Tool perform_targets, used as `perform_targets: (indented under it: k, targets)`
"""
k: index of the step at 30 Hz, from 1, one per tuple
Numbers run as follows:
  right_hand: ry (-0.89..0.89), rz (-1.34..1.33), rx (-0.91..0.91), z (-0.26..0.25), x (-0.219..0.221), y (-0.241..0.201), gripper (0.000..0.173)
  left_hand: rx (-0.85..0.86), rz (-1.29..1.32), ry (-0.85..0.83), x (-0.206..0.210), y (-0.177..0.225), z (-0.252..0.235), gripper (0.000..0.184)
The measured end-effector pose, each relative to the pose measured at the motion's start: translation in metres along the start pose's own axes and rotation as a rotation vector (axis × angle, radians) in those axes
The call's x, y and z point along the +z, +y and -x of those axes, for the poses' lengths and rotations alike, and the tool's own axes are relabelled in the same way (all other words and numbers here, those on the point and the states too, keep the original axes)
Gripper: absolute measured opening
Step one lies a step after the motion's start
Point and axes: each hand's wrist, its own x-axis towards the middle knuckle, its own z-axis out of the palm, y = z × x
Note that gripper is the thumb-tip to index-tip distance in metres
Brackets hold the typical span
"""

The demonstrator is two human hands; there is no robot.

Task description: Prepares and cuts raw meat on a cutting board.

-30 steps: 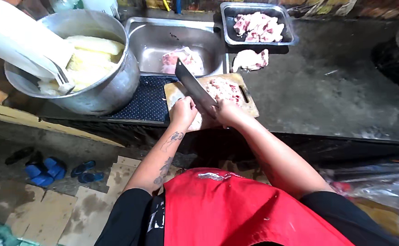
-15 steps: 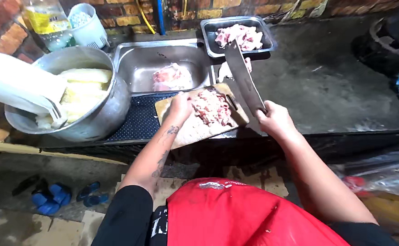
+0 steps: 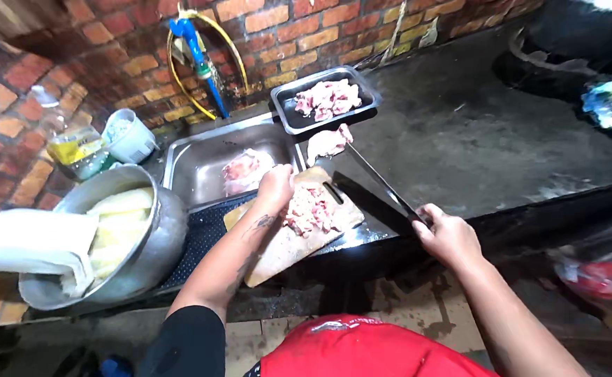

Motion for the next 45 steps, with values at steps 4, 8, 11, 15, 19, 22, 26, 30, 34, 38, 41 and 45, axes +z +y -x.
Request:
perform_targets:
  k: [4,8,11,15,19,22,26,30,34,38,41,45]
  targets:
    - [0.162,-0.214,0.007,0.035,0.006,0.017,0.030,-0.101,0.161,-0.056,0.011,0.011,-0.074,0.033]
    - [0.222,-0.399,0.113,0.078,0.000,0.032,0.028,-0.286,0.166,-0.164,0.053,0.014,-0.133,0.063]
    - [0.148,-0.485,0.315,0.109,-0.022,0.033,0.026,-0.461,0.299,-0.156,0.070,0.019,-0.156,0.071]
    - [0.052,-0.445,0.457,0.137,-0.044,0.036,0.036,-0.601,0.487,-0.272,0.059,0.037,-0.161,0.048]
    - [0.041,-0.409,0.409,0.143,-0.041,0.034,0.037,-0.508,0.658,-0.330,0.034,0.045,-0.144,0.037]
    - [0.025,-0.490,0.295,0.132,-0.025,0.022,0.031,-0.443,0.756,-0.293,-0.008,0.037,-0.110,0.021]
    - [-0.115,-0.621,0.094,0.102,-0.003,-0.009,0.026,-0.456,0.885,-0.153,-0.082,0.013,-0.031,0.012]
    - [-0.473,-0.692,-0.112,0.080,0.016,-0.073,0.025,-0.500,0.901,0.055,-0.147,-0.015,0.053,0.011]
    - [-0.889,-0.637,-0.220,0.066,0.041,-0.145,0.025,-0.573,0.863,0.202,-0.184,-0.040,0.117,0.014]
    - [-1.057,-0.468,-0.166,0.050,0.070,-0.190,0.027,-0.640,0.909,0.289,-0.189,-0.049,0.150,0.014]
    - [-0.977,-0.435,-0.103,0.035,0.069,-0.191,0.030,-0.646,1.005,0.323,-0.181,-0.047,0.160,0.010]
    - [-0.783,-0.338,-0.022,0.009,0.057,-0.172,0.041,-0.594,1.325,0.341,-0.144,-0.039,0.159,0.009]
